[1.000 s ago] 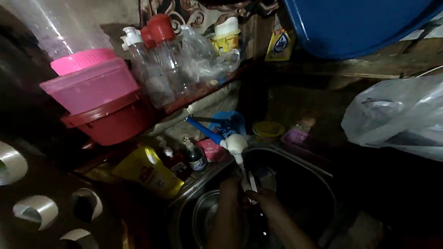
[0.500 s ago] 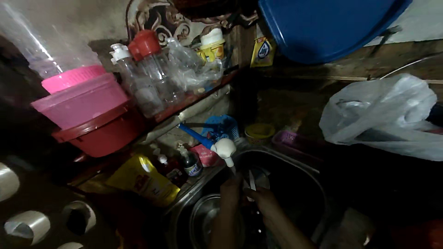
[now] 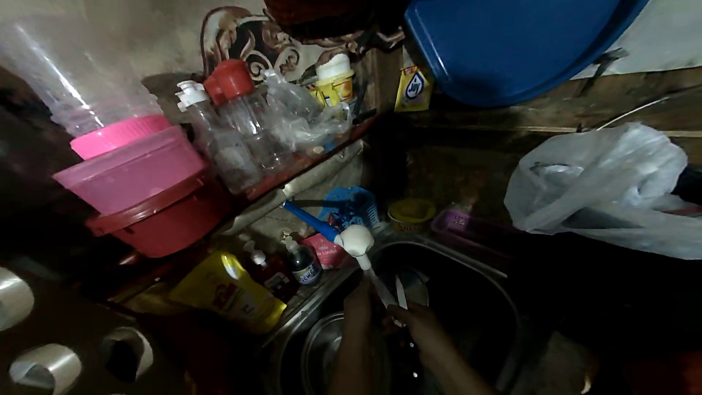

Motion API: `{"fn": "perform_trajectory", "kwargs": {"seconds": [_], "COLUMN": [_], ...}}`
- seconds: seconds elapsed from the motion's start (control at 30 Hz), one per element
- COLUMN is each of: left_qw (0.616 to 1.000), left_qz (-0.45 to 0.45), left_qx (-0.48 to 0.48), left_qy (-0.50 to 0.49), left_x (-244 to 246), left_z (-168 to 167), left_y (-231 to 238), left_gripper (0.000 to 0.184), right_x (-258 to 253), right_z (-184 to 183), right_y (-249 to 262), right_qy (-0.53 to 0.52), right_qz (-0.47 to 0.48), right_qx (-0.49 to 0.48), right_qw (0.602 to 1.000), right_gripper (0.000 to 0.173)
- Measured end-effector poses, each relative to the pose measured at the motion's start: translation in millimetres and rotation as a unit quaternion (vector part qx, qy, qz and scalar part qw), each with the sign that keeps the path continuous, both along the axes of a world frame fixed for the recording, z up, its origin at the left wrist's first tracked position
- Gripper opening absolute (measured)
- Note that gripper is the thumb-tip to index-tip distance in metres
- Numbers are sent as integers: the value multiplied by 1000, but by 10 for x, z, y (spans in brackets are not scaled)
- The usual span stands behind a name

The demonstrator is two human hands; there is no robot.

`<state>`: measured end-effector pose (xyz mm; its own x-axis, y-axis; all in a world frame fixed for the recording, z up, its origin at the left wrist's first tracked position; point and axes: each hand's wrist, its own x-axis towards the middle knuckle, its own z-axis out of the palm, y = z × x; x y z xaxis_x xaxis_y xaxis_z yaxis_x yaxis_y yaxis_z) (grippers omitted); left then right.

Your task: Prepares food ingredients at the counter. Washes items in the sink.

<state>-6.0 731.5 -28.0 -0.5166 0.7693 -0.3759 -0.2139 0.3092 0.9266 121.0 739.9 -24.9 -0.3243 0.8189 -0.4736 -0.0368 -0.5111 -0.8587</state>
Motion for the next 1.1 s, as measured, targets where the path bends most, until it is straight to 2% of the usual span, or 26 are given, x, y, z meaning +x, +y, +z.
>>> {"fn": "perform_trajectory", "kwargs": {"seconds": [0.1, 0.27, 0.37, 0.43, 0.5, 0.57, 0.7, 0.8, 0.87, 0.93, 1.0, 1.1], "left_qw": [996, 1000, 998, 999, 999, 997, 998, 995, 992, 989, 985, 982], "left_qz": [-74, -21, -5, 4, 0, -17, -43, -67, -85, -107, -130, -138], "left_qx": [4, -18, -10, 13, 35, 33, 1, -3, 1, 16, 30, 29], "left_qy": [-45, -1, 60, 41, -32, -74, -51, -73, -90, -103, -112, -122], "left_x": [39, 21, -31, -18, 11, 44, 79, 54, 33, 9, -9, -28], "left_z": [25, 5, -31, -18, 11, 36, 53, 128, 190, 219, 224, 233], "left_y": [-32, -27, -22, -25, -30, -38, -46, -71, -88, -111, -141, -159], "left_gripper": [26, 25, 28, 30, 31, 31, 34, 39, 37, 30, 25, 31], "right_x": [-26, 1, 78, 114, 96, 45, -147, -245, -254, -245, -226, -246], "right_z": [9, 15, 97, 120, 159, 335, 658, 750, 669, 501, 376, 427], "right_y": [45, 94, 262, 535, 875, 1179, 1769, 2134, 2344, 2525, 2608, 2553], "right_qy": [-1, -15, -90, -170, -244, -294, -400, -476, -495, -460, -458, -505], "right_qz": [-2, 42, 58, 44, 9, -17, -28, 51, 100, 95, 94, 93], "right_qx": [1, 14, 81, 164, 245, 288, 291, 278, 289, 313, 338, 323], "right_qw": [1000, 999, 991, 971, 938, 911, 869, 833, 813, 826, 816, 795], "right_gripper": [21, 29, 32, 31, 29, 30, 41, 47, 51, 54, 56, 45]}}
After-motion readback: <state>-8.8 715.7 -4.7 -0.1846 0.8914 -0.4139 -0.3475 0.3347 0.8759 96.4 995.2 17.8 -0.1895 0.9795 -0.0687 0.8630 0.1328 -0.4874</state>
